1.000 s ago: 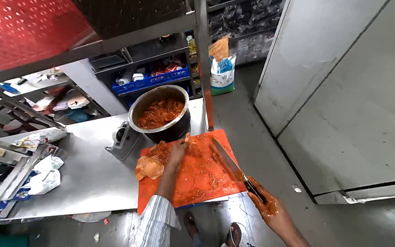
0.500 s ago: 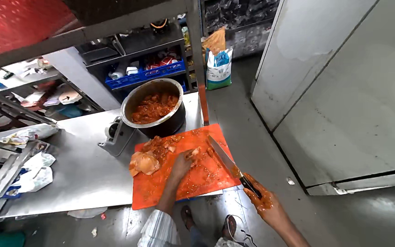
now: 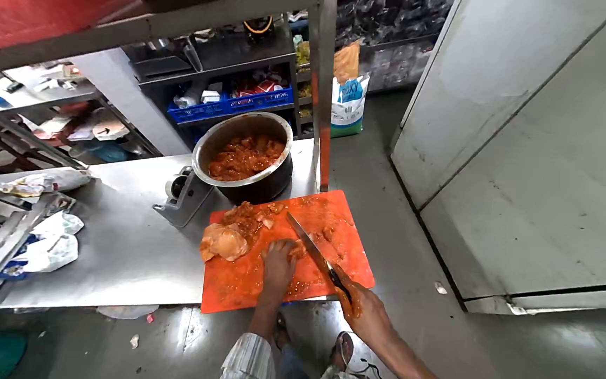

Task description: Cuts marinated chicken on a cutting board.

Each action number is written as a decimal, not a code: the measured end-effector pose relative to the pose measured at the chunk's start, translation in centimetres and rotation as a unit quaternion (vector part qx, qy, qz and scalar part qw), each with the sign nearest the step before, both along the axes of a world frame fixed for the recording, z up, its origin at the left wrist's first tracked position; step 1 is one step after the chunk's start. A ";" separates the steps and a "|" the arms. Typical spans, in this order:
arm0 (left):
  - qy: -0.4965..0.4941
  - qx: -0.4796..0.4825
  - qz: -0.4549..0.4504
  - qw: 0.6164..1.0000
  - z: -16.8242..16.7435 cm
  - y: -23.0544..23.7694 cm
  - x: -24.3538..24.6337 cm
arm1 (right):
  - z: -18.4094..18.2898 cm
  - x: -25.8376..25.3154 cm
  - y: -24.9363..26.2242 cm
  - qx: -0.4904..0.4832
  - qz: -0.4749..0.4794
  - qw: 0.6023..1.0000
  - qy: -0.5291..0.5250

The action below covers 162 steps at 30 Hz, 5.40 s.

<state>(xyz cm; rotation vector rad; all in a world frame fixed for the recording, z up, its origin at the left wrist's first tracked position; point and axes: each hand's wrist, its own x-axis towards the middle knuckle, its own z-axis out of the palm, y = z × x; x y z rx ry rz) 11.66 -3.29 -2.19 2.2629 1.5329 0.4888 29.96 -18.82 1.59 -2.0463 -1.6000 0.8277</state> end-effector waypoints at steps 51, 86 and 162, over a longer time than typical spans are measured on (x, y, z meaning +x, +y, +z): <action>0.097 -0.018 0.045 0.994 1.4 -0.5 -1.0 | 0.3 -0.9 0.2 -0.070 0.082 0.992 -0.070; -0.119 -0.139 0.066 0.981 10.1 8.1 -0.6 | -0.6 4.0 -4.3 0.070 -0.053 0.995 0.036; -0.069 -0.044 0.201 0.976 9.2 4.8 -8.7 | -0.2 -1.3 -2.1 -0.028 0.102 0.994 0.024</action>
